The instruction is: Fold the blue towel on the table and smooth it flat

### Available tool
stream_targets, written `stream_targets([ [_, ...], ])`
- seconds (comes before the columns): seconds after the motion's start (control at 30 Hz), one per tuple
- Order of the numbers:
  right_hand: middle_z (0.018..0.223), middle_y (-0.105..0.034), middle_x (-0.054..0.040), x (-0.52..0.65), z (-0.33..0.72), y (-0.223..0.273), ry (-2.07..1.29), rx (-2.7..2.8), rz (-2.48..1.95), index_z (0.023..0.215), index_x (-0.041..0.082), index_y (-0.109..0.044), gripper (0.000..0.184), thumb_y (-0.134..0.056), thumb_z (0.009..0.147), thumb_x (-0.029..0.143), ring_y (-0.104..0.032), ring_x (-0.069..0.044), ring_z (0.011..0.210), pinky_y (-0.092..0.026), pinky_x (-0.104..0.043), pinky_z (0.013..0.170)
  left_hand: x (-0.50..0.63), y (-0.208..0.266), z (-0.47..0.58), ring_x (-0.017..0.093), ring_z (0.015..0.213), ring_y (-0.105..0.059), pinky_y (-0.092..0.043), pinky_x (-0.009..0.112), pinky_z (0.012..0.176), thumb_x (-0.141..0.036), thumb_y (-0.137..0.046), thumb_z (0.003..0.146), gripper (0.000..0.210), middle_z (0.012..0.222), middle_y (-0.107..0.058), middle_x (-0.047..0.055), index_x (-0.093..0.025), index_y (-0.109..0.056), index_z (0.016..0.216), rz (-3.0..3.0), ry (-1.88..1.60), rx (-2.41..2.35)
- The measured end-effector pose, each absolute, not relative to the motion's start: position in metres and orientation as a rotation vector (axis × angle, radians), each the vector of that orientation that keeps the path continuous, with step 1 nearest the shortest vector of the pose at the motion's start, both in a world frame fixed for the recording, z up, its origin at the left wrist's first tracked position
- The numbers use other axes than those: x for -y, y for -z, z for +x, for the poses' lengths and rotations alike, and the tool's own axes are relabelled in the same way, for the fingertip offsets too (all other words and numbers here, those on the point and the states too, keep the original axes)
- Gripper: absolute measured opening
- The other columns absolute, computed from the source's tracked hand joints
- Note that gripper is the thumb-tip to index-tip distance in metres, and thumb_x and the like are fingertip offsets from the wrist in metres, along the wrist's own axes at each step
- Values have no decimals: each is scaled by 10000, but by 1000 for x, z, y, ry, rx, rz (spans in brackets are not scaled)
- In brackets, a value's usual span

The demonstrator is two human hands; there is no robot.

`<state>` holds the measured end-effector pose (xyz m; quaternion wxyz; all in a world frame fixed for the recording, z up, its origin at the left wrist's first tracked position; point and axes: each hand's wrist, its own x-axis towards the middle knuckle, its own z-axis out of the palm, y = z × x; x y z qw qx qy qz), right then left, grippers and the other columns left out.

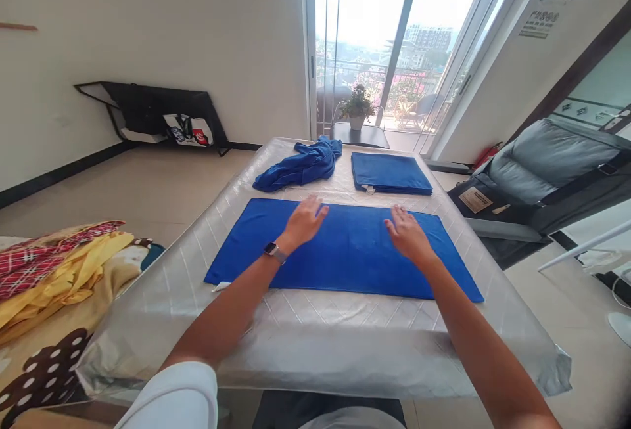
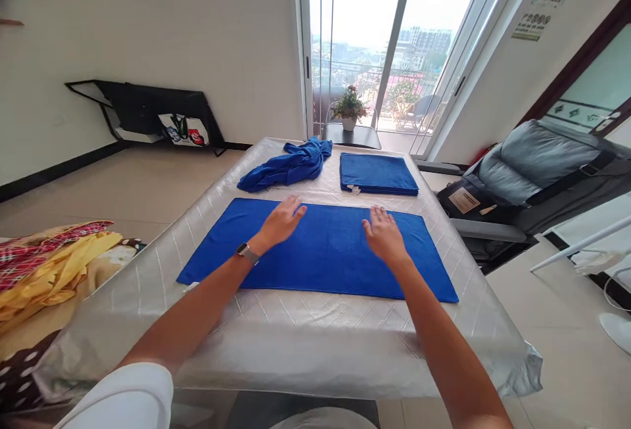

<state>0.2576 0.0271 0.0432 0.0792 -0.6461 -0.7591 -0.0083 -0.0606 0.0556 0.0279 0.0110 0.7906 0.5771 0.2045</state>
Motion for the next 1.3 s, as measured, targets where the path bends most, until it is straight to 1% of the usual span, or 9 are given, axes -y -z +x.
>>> stream_targets([
  [0.1,1726,-260,-123,-12,190,-29,-44,2430,-1761,1648,58,-311,662,-232,1077,382,-191,-232,1610,-142,-397,1309,-32,-10,-6,220,1580,-285,-186,396,1307,-419,-172,1111,633,1654,-408,150,-77,-458,1559,2734,-538,-1452],
  [0.23,1737,-200,-126,-10,159,-4,-173,2436,-1860,1658,46,-270,656,-221,1076,345,-160,-236,1616,-133,-420,1308,-20,14,8,240,1578,-287,-202,432,1305,-439,-176,1107,638,1658,-393,151,-101,-421,1590,2708,-373,-1453],
  [0.33,1739,-190,-124,-14,164,3,-210,2404,-1918,1665,70,-260,692,-217,1086,447,-161,-239,1616,-129,-424,1307,-23,17,3,244,1587,-262,-186,414,1311,-547,-205,1091,718,1678,-343,164,-81,-380,1610,2646,-316,-1525],
  [0.53,1744,-169,-129,-16,174,0,-221,2403,-1930,1670,55,-224,718,-208,1089,476,-143,-235,1618,-105,-417,1310,-21,8,-12,246,1600,-220,-166,412,1314,-587,-189,1078,768,1700,-288,164,-69,-342,1624,2579,-237,-1613],
  [0.7,1752,-149,-108,-9,242,4,-196,2358,-2046,1680,95,-214,742,-196,1080,531,-131,-232,1620,-111,-429,1312,-5,13,-92,257,1606,-198,-149,445,1311,-583,-154,1068,777,1711,-261,165,-77,-305,1639,2503,-129,-1804],
  [0.87,1741,-191,-152,13,361,14,-101,2174,-2253,1666,36,-223,773,-194,1069,526,-168,-267,1614,-153,-459,1309,29,28,-209,321,1604,-186,-170,508,1296,-567,-160,1046,826,1717,-204,210,1,-226,1642,2238,-42,-2165],
  [0.97,1727,-241,-176,21,408,20,-75,2065,-2310,1662,37,-239,761,-177,1068,508,-223,-282,1601,-203,-476,1298,48,32,-254,318,1599,-211,-245,509,1273,-558,-188,1039,823,1716,-202,215,-13,-181,1655,2122,-29,-2266],
  [1.1,1714,-285,-172,22,426,24,-67,2069,-2269,1650,55,-287,720,-201,1068,469,-251,-280,1593,-229,-488,1292,65,29,-267,297,1597,-230,-289,507,1253,-554,-226,1025,813,1707,-249,199,-58,-179,1667,2153,21,-2230],
  [1.3,1665,-402,-158,21,424,21,49,2076,-2145,1599,72,-417,638,-215,1068,362,-311,-265,1571,-257,-479,1286,91,33,-263,291,1598,-231,-256,460,1266,-645,-189,962,935,1717,-236,176,-14,-205,1651,2148,96,-2250],
])
